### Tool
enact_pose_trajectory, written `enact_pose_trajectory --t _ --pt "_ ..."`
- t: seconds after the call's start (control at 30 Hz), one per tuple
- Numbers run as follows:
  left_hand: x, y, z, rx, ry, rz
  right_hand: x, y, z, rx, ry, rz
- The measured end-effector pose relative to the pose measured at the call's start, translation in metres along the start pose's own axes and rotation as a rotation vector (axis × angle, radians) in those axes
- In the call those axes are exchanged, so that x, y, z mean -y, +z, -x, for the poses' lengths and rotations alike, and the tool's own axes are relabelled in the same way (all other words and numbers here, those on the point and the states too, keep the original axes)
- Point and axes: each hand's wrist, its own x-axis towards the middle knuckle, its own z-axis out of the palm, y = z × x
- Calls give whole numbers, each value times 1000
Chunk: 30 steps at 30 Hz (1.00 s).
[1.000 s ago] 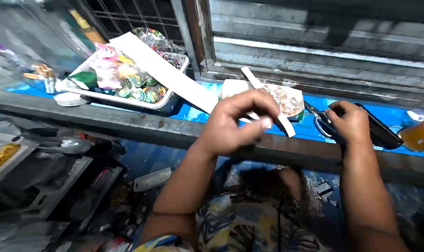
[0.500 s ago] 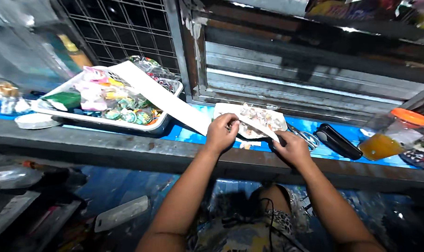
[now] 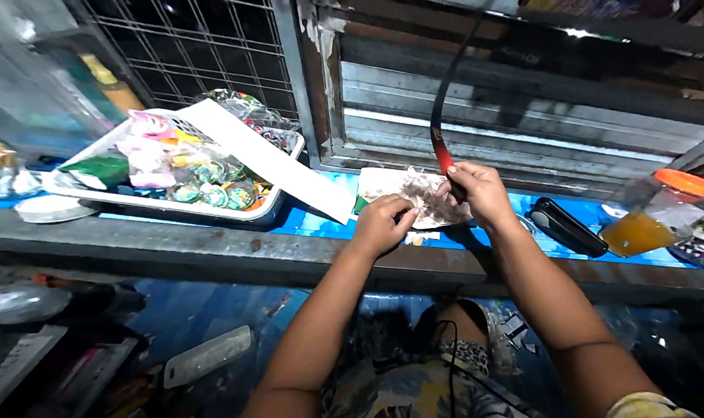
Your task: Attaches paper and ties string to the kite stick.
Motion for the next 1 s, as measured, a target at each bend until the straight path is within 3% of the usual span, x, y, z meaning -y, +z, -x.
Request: enact_pose_trajectory --t 0.23,0.43,0.7,0.87,1.0 --pt "-2 -8 -1 -123 -220 281 -18 47 5 244 162 84" --pt "-6 -15 -3 -253 -412 447 -27 60 -7 385 25 48" --pt "-5 -10 -2 -171 -358 351 -23 8 -32 588 -336 536" --pt "-8 -8 -4 -283 -421 299 -54 -60 -52 447 -300 737" --pt "-8 -4 -7 -318 -397 304 -61 -43 -47 481 -392 827"
